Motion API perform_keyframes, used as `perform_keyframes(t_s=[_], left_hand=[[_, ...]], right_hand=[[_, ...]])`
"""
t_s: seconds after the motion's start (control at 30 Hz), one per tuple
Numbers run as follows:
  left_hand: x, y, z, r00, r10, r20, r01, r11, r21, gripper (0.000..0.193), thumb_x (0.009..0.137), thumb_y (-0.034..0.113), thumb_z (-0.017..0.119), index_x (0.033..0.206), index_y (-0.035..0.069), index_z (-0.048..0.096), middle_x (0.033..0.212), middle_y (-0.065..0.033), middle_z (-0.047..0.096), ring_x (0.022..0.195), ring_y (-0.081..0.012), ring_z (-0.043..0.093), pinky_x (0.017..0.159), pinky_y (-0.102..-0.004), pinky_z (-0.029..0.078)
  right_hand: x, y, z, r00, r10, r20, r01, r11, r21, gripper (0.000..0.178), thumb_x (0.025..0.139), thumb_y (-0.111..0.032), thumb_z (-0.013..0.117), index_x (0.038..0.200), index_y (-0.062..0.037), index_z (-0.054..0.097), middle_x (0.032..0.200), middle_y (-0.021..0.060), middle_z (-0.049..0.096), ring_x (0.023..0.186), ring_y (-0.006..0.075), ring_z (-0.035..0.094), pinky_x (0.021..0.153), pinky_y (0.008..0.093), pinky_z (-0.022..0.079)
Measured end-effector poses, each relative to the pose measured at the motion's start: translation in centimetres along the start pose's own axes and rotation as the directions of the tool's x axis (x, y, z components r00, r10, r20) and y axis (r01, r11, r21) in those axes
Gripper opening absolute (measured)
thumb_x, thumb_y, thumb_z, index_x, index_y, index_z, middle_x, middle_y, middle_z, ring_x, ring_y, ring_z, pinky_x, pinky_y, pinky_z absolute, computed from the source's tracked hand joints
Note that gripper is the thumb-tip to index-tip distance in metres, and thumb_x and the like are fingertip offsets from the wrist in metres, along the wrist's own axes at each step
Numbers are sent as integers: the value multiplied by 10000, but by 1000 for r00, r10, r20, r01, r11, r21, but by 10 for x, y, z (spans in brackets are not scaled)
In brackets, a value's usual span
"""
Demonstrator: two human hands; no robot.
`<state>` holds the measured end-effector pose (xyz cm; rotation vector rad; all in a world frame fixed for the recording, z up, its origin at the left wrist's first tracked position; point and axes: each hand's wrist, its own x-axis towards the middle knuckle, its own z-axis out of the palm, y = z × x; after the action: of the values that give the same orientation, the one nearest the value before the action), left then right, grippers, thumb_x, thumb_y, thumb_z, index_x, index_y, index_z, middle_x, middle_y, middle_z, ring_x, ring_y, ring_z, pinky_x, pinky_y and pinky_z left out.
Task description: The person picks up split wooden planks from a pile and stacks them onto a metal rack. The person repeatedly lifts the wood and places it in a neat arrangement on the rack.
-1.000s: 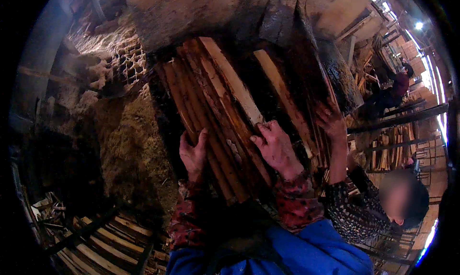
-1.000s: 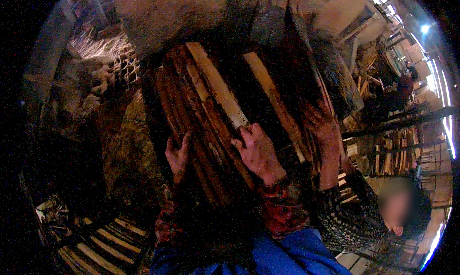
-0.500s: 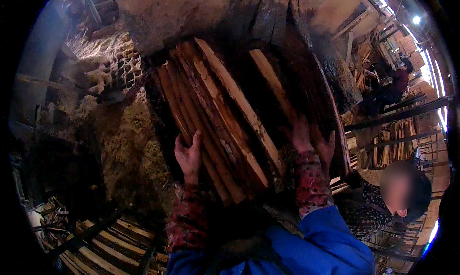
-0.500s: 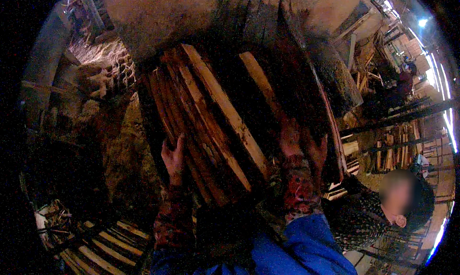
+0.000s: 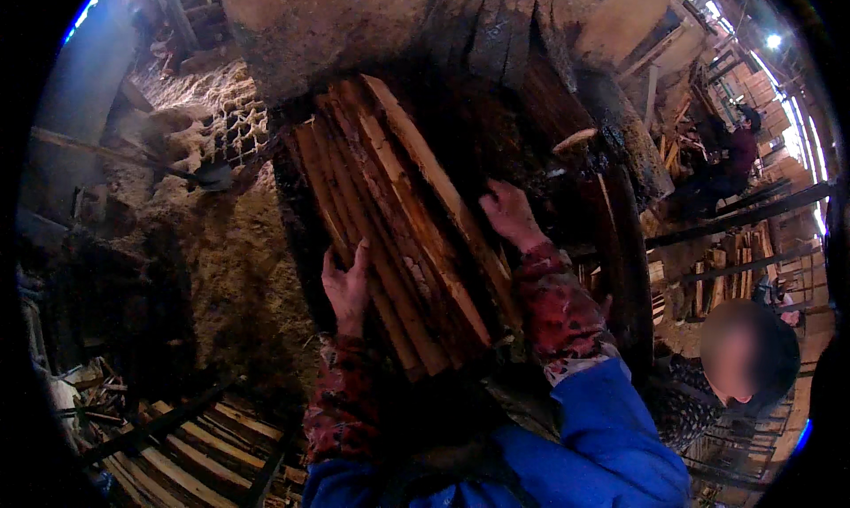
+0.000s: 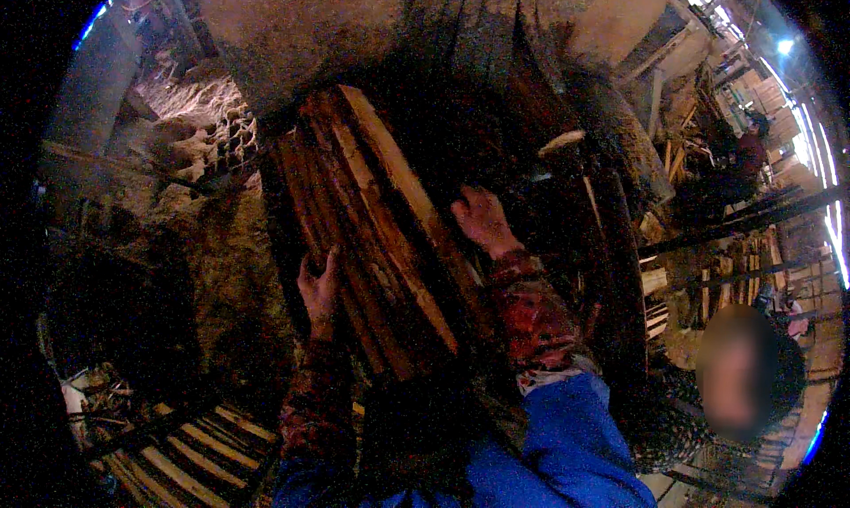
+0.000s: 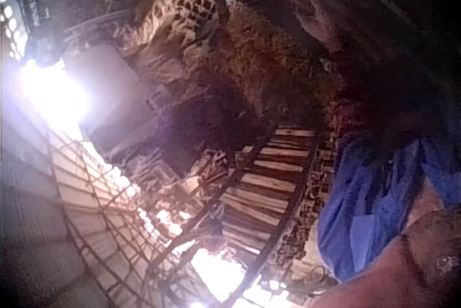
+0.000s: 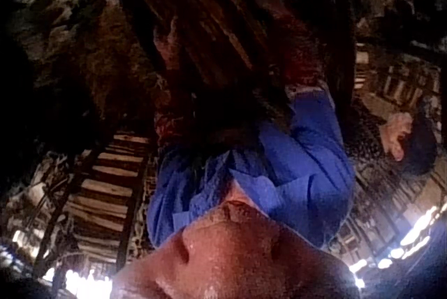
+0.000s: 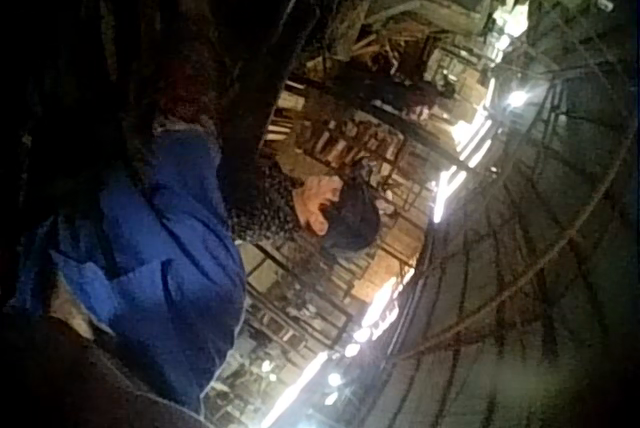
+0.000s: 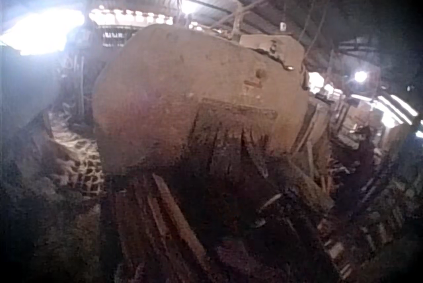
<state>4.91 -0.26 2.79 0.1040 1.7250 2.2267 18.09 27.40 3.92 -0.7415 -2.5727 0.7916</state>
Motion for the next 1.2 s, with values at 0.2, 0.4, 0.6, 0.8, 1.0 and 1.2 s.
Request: perform_keyframes(t_s=[0.2,0.4,0.6,0.8,1.0,1.2], left_hand=[[14,-34,-22,992,121,22,-122,992,28,467,807,256,735,1101,-56,550,1011,-99,644,900,-133,588,802,-268,474],[13,-22,-17,999,-34,29,36,995,-90,493,798,264,742,1109,-67,551,1013,-112,648,897,-133,590,798,-274,479],[1,-3,-23,999,-35,-8,36,971,235,558,763,291,767,1121,-79,553,1006,-131,654,898,-163,603,799,-298,486],[-60,-2,-59,980,-199,-23,198,942,272,612,747,334,769,1131,-89,549,1045,-169,634,919,-207,609,811,-319,485],[-105,-37,-120,946,-322,-38,323,929,179,693,744,435,746,1163,-73,531,1041,-168,618,931,-213,600,806,-345,492],[-140,55,-92,798,-598,80,603,786,-136,610,833,436,645,1228,-6,497,1057,-130,604,905,-216,603,775,-356,506]], right_hand=[[19,-31,4,965,116,235,-166,965,205,460,921,-410,469,1107,-11,599,1034,228,619,984,345,592,866,376,447],[4,-57,16,988,84,133,-103,984,143,518,918,-441,464,1199,-11,528,1106,248,583,1028,386,559,868,404,439],[-22,-10,36,948,-156,277,206,964,-165,501,912,-249,513,1372,-87,397,1235,228,515,1055,389,554,827,397,499],[-117,20,58,927,-317,200,375,786,-492,537,880,-143,563,1387,-131,385,1266,208,469,1062,328,551,817,338,524],[-187,-21,51,993,-47,108,52,998,-46,490,906,-227,570,1360,-139,407,1216,176,536,1020,312,571,822,364,508],[-174,-90,5,729,435,528,-681,531,504,721,806,-377,682,1320,46,407,1214,140,556,1098,237,529,955,342,398]])
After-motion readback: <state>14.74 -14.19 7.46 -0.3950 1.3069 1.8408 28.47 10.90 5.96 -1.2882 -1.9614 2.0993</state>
